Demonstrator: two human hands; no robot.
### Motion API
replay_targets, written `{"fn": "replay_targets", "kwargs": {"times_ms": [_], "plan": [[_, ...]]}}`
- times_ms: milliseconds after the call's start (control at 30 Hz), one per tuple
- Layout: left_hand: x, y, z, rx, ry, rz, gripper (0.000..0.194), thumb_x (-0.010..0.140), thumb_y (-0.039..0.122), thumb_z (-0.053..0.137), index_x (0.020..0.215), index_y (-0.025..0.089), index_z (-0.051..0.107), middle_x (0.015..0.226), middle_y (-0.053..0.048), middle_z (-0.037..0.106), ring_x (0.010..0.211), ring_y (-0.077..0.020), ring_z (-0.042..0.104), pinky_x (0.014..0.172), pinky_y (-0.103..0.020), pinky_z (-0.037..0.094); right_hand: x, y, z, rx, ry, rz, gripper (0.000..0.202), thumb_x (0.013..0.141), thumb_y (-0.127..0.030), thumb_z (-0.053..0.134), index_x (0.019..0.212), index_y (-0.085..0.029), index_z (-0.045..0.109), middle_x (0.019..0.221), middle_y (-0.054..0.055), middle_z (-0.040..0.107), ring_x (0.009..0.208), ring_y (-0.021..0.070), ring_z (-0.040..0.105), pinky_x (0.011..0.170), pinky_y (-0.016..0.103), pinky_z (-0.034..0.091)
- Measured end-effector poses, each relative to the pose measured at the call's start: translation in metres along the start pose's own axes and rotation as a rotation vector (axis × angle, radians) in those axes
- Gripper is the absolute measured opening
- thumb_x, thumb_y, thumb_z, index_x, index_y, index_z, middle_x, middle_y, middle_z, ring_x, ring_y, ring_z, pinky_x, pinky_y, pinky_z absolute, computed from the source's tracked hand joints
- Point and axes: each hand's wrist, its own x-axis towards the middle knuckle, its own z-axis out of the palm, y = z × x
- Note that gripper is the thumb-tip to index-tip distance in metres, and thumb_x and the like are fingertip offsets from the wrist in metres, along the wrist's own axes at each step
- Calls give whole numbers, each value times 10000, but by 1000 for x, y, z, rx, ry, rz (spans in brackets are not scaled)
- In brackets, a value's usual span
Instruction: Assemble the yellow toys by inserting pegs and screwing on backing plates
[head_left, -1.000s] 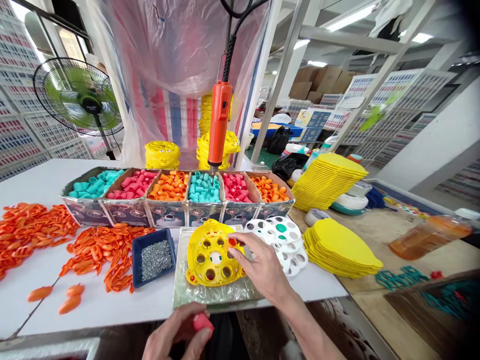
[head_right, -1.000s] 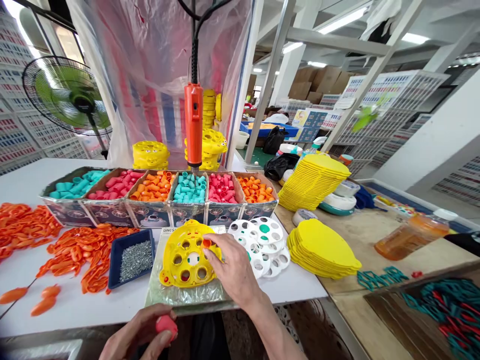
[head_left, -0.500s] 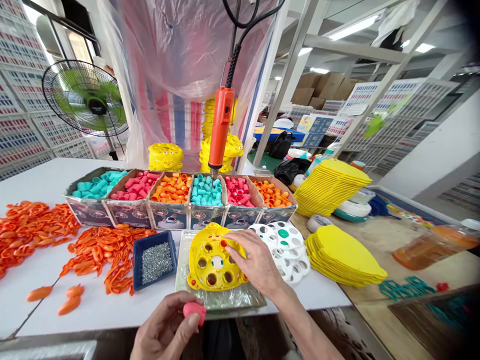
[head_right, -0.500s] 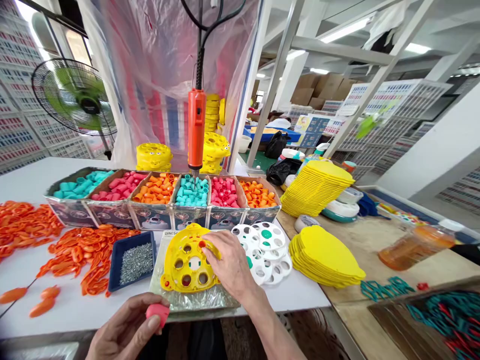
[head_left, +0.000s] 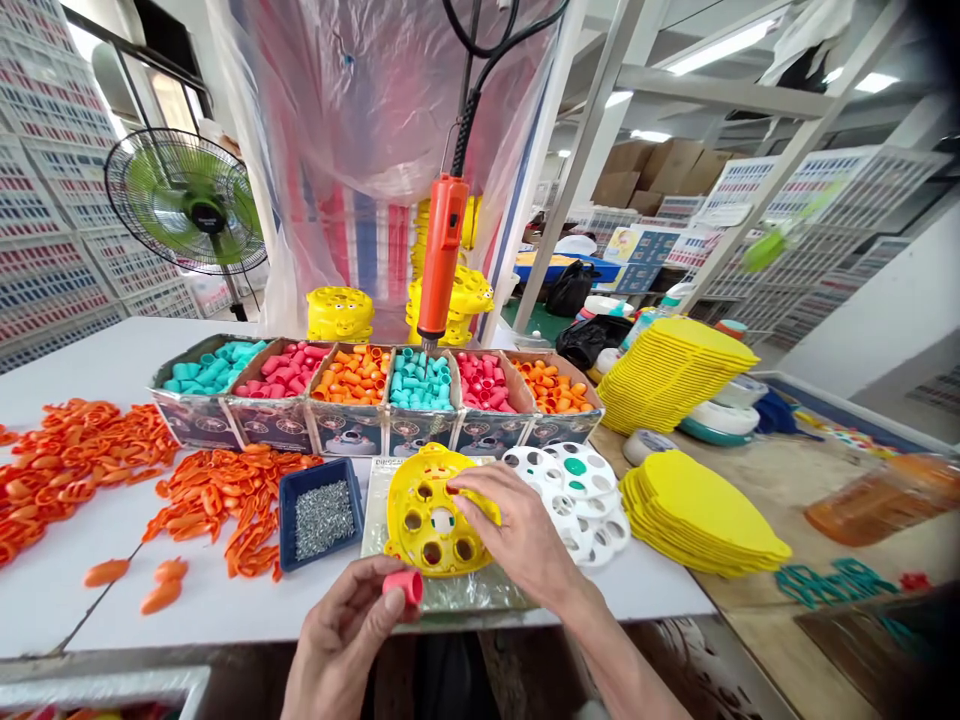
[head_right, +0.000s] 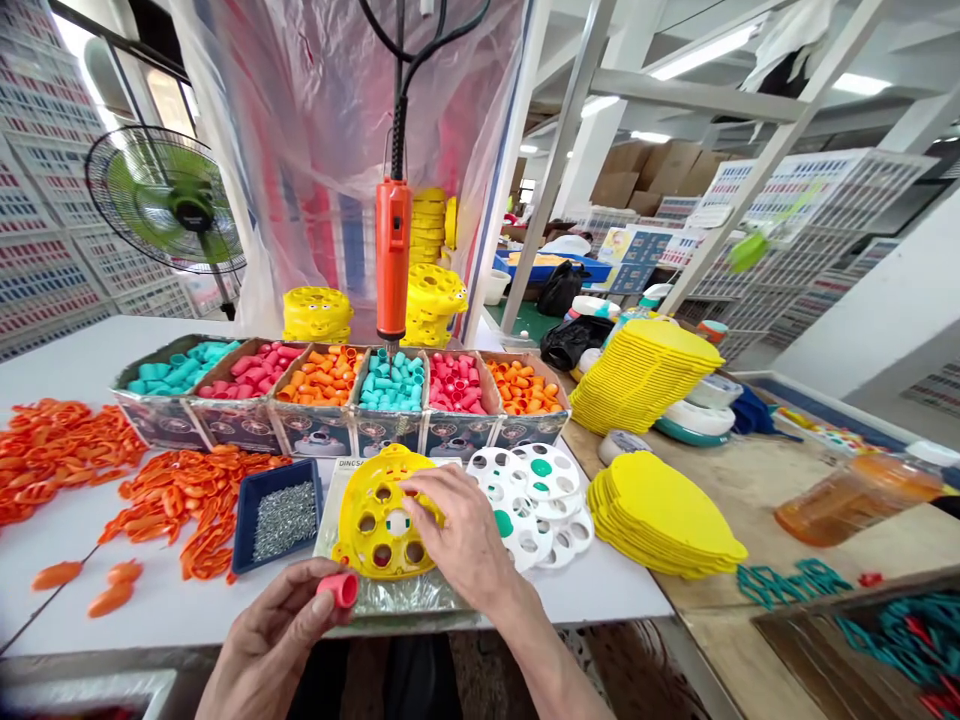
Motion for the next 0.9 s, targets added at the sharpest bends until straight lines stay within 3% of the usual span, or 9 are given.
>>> {"fn": "replay_targets", "kwargs": {"times_ms": [133,233,400,533,633,700,900], "plan": [[3,4,8,-271,-7,-86,356,713,399,906,967,178,792,956,-58,783,846,-163,706,821,-238,591,-10,-37,-3,196,-147,19,214,908,-347,729,1103,-261,732,1127,44,738,1103,220,663,1045,387,501],[4,4,11,-366,-26,-89,334,692,354,927,947,179,798,958,-50,767,848,-150,698,801,-219,593,-14,-53,3,212,-149,2,237,876,-341,769,1091,-252,725,1109,43,724,1068,212,665,1044,375,497],[4,5,11,-417,-49,-101,308,708,320,922,946,166,800,965,-51,755,875,-140,688,792,-191,588,-15,-57,8,209,-146,8,242,886,-322,753,1112,-245,712,1077,45,714,1036,215,657,953,349,537],[3,7,12,-430,-36,-152,317,683,329,938,908,153,801,886,-51,753,765,-130,680,726,-209,592,-13,-61,0,286,-264,-9,295,924,-276,706,1217,-306,703,1150,25,705,1090,196,649,991,326,515],[3,4,12,-436,-48,-177,340,667,346,945,904,150,800,831,-49,750,706,-126,669,683,-217,580,-12,-61,-6,337,-334,-21,252,968,-301,656,1212,-321,715,1090,10,725,1058,182,659,970,317,517],[2,-1,11,-414,-105,-171,348,700,398,919,907,145,797,808,-63,756,706,-147,682,680,-240,575,-10,-56,-8,327,-314,-11,212,961,-343,665,1157,-307,737,1053,8,735,1022,184,671,939,313,526],[-5,-19,-2,-147,-283,-76,437,836,524,769,1098,174,748,925,-121,785,796,-210,707,721,-301,559,11,-18,-3,36,-53,67,179,960,-338,662,1091,-245,743,1065,55,743,1015,247,649,902,395,525]]}}
